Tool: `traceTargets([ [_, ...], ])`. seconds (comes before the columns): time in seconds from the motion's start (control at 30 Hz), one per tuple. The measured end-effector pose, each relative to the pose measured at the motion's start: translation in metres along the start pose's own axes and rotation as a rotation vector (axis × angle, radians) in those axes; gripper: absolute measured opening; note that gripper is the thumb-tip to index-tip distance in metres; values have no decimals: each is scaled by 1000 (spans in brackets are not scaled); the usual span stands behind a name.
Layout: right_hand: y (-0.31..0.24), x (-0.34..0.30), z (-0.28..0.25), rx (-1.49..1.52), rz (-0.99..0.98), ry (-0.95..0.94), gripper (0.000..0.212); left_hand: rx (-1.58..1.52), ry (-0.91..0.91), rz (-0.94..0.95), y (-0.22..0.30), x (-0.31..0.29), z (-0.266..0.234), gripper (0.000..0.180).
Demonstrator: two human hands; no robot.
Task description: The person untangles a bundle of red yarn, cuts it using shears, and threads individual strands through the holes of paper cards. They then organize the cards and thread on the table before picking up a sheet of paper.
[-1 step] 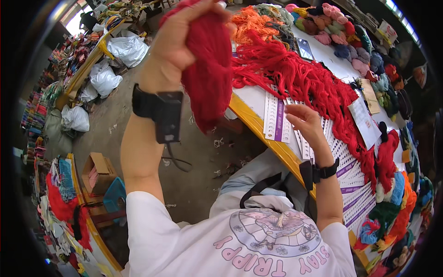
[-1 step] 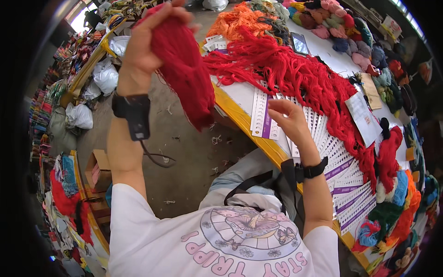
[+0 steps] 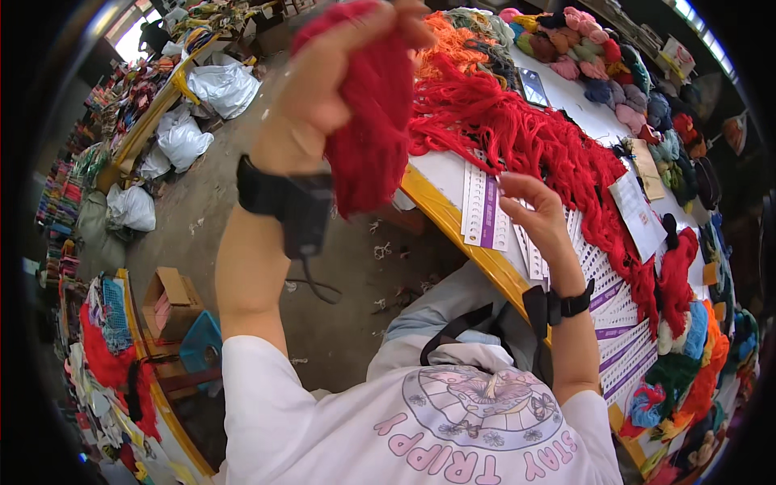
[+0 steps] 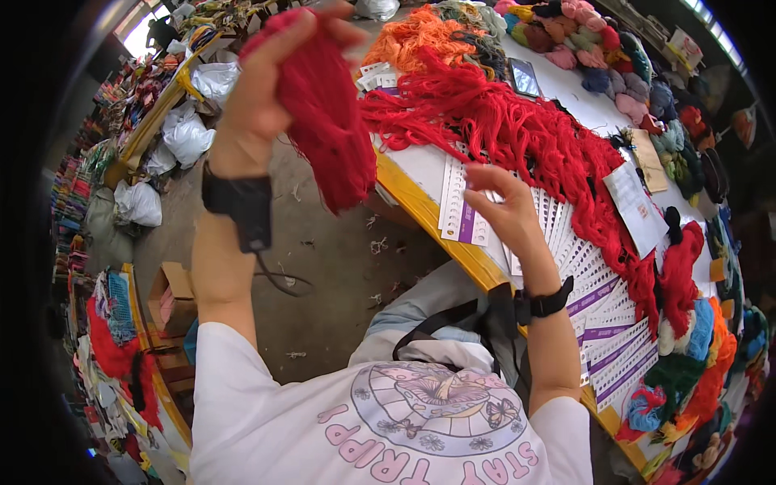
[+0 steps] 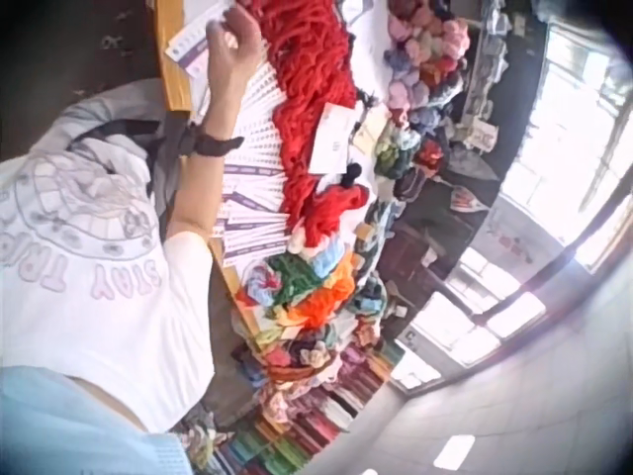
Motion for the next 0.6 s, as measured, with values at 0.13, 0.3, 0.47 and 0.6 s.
traceTargets([
  [0.13,-98,6,70,368,-160,-143,54,1015,-223,452,-25,-49,77,38],
  [0.3,-57,-3,116,-17,-215,-293,26,-563,-114,-27,-105,-71,-11,83],
  [0.47,9,-24,115,-278,-179,-476,43,-1168,61,38,-162,-86,-79,57],
  [0.6,32,31,17,-313,-124,-84,40,-921,-81,74,-155,-57,-43,29],
])
Point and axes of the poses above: each hand's wrist, its own x-axis towards the middle knuckle, its own z-axis out of the palm, y = z × x, the point moved 9 cm from there along x, towards the middle knuckle, and after that the axes turned 2 degrees about -z, right-handed, at the moved point
